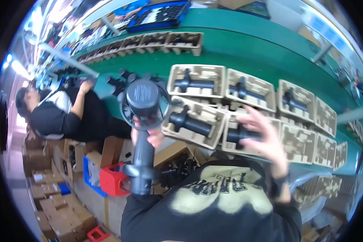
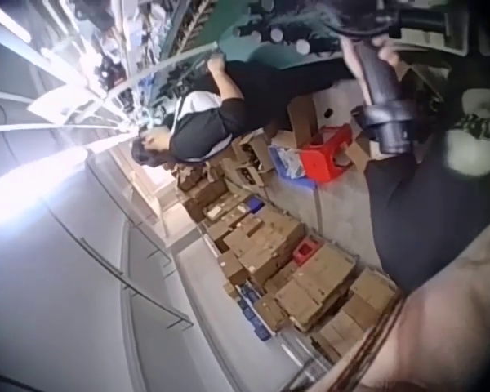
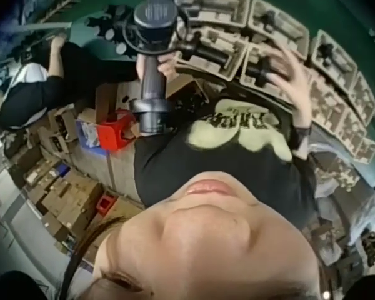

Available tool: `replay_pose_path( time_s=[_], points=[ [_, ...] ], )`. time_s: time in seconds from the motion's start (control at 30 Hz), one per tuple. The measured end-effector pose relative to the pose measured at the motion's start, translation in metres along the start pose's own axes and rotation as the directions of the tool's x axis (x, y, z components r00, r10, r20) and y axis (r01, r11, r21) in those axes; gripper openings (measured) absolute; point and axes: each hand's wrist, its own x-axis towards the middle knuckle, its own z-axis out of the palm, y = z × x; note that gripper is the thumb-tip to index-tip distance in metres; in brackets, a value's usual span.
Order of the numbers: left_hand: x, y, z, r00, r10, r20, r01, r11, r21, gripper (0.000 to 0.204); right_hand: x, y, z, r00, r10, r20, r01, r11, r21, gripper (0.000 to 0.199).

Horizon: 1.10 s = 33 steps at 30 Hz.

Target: Placing electronic components into protective cardboard molds and stacking them.

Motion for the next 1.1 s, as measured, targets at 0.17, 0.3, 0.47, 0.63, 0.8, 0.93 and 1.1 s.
replay_pose_path(
  time_s=[0.17, 0.3, 0.47, 0.63, 0.8, 0.93, 1.1],
  points=[
    [0.081, -0.141, -0.003, 0.861, -0.503, -0.075, 0.506, 0.863, 0.021, 0.075, 0.037, 0.052, 0.03, 0.863, -0.137, 0.486, -0.115, 0.884, 0.453, 0.075],
    [0.114, -0.203, -0.013, 0.67, -0.741, -0.046, 0.743, 0.668, 0.041, 0.072, 0.002, 0.079, -0.035, 0.861, -0.285, 0.422, 0.081, 0.894, 0.44, 0.07],
    [0.154, -0.249, 0.007, 0.73, -0.681, -0.051, 0.683, 0.729, 0.038, 0.066, -0.071, 0.018, -0.174, 0.983, -0.057, -0.175, 0.031, 0.989, -0.146, 0.067],
    [0.171, -0.274, -0.01, 0.886, -0.46, 0.051, 0.463, 0.882, -0.088, 0.06, -0.121, 0.061, -0.345, 0.845, -0.187, -0.501, -0.232, 0.716, -0.658, 0.056],
    [0.183, -0.32, -0.019, 0.924, -0.362, 0.126, 0.383, 0.869, -0.314, 0.053, -0.139, 0.114, -0.397, 0.839, -0.373, -0.395, -0.236, 0.405, -0.884, 0.048],
    [0.191, -0.346, -0.02, 0.933, -0.347, 0.092, 0.358, 0.872, -0.335, 0.048, -0.153, 0.156, -0.394, 0.865, -0.492, -0.097, -0.12, -0.014, -0.993, 0.046],
    [0.193, -0.357, -0.022, 0.95, -0.305, 0.058, 0.307, 0.894, -0.326, 0.046, -0.163, 0.15, -0.395, 0.917, -0.383, -0.112, -0.011, 0.256, -0.966, 0.044]
  ],
)
